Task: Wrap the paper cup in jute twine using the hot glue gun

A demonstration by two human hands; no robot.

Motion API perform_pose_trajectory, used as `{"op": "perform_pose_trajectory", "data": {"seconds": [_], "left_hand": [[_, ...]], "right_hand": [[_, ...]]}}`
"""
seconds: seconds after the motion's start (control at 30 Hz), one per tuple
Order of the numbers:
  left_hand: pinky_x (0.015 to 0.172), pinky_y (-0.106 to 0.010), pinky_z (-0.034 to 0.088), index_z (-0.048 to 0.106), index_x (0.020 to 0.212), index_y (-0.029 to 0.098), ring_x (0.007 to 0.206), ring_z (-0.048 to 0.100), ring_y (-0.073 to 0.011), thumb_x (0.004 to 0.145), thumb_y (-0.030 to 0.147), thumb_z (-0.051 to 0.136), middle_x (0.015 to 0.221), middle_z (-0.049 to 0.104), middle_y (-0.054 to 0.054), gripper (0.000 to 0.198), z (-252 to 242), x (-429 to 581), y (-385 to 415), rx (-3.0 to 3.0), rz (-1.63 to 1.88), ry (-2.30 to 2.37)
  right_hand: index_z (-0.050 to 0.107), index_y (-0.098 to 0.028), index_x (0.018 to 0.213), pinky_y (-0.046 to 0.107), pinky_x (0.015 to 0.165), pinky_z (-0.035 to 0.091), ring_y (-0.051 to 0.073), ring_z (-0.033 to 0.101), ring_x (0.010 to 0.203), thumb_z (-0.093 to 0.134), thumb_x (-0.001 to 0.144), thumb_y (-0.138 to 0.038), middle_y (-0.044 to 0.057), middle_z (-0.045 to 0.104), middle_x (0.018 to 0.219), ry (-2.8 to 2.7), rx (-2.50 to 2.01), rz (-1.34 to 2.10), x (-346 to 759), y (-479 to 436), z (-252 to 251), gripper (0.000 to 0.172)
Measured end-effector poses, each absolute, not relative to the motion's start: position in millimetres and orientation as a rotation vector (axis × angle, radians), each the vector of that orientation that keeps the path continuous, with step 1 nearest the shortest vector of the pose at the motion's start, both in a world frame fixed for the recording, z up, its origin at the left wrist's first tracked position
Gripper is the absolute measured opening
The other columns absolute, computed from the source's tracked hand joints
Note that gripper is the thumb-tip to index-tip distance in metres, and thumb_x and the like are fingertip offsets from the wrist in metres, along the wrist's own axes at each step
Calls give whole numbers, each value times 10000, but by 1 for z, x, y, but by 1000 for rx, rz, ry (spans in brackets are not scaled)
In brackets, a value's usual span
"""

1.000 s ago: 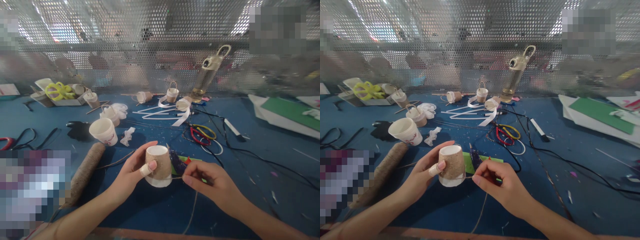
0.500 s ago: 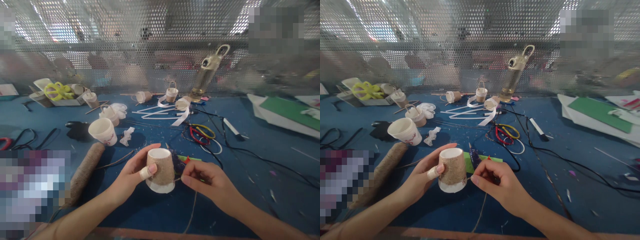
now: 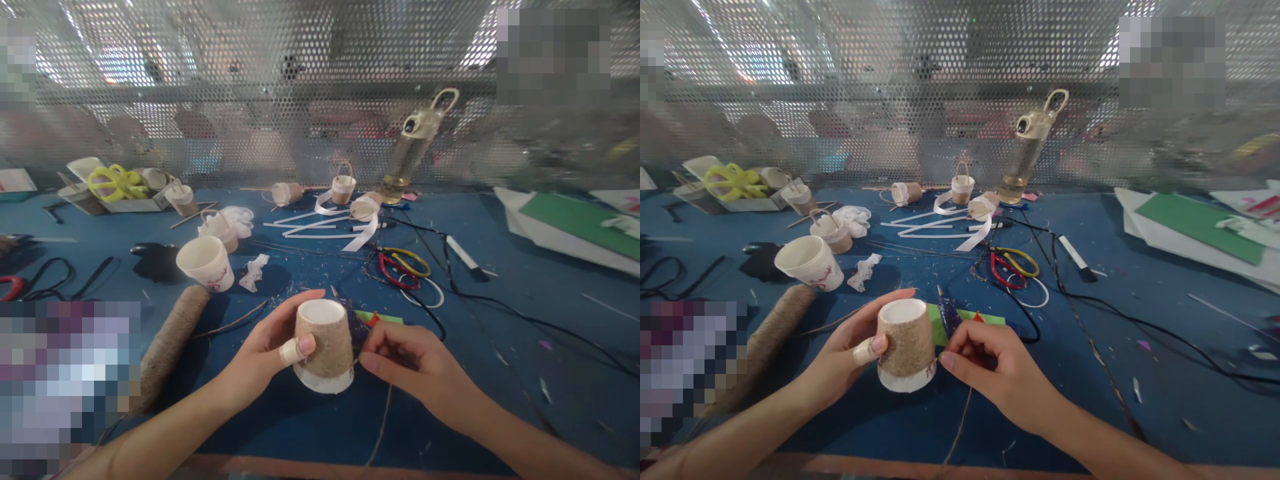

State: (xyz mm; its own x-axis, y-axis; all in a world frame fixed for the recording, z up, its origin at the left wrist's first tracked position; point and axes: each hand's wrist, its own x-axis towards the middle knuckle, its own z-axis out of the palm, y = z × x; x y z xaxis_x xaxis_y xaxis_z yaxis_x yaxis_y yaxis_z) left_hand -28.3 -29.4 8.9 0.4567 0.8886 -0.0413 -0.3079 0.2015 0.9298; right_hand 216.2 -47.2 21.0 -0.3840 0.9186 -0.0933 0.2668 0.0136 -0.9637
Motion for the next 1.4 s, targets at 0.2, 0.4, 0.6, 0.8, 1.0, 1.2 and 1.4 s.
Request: {"op": "perform_pose_trajectory", "data": {"seconds": [0.2, 0.4, 0.6, 0.8, 1.0, 1.2, 1.4], "left_hand": [[994, -301, 474, 687, 1304, 391, 1204, 604, -238, 837, 373, 779, 1322, 699, -17, 476, 9, -27, -30, 1062, 940, 668], [980, -283, 483, 700, 1278, 399, 1170, 622, -219, 829, 369, 789, 1278, 718, -6, 459, 13, -26, -31, 1067, 933, 647], [989, -282, 476, 697, 1273, 417, 1181, 621, -212, 830, 363, 791, 1283, 716, 6, 457, 13, -28, -29, 1098, 921, 642], [1046, -340, 446, 659, 1327, 403, 1265, 579, -256, 846, 378, 773, 1368, 672, -21, 496, 9, -28, -29, 1121, 910, 645], [1068, -397, 428, 619, 1377, 382, 1303, 550, -292, 860, 403, 753, 1405, 642, -52, 534, 8, -26, -31, 1025, 894, 645], [967, -365, 480, 657, 1313, 369, 1164, 607, -271, 753, 368, 854, 1264, 682, -45, 593, 13, -22, -30, 1011, 887, 708], [1007, -390, 430, 675, 1294, 323, 1205, 574, -297, 795, 410, 804, 1276, 688, -61, 522, 15, -23, -28, 954, 949, 798]], "right_hand": [[585, -196, 716, 254, 498, 249, 96, 334, 534, 654, 906, -445, -64, 423, 588, -1704, -1221, 1393, 213, -47, 21, 321], [603, -192, 712, 247, 481, 254, 91, 352, 513, 643, 908, -403, -64, 446, 562, -1777, -1225, 1280, 210, -48, 24, 291], [629, -192, 744, 237, 463, 274, 86, 379, 488, 612, 925, -344, -59, 487, 557, -1854, -1221, 1147, 211, -50, 23, 237], [651, -194, 760, 233, 460, 306, 87, 406, 484, 611, 934, -306, -49, 533, 570, -1908, -1213, 1016, 212, -51, 20, 211], [638, -193, 756, 235, 452, 310, 87, 402, 467, 611, 938, -329, -47, 522, 558, -1909, -1199, 972, 208, -50, 19, 228], [648, -201, 760, 238, 450, 328, 94, 426, 458, 619, 942, -319, -41, 555, 545, -1957, -1162, 919, 207, -51, 19, 219], [689, -199, 824, 231, 468, 385, 104, 524, 488, 614, 953, -294, -9, 666, 624, -2009, -1129, 860, 209, -52, 19, 177]]}}
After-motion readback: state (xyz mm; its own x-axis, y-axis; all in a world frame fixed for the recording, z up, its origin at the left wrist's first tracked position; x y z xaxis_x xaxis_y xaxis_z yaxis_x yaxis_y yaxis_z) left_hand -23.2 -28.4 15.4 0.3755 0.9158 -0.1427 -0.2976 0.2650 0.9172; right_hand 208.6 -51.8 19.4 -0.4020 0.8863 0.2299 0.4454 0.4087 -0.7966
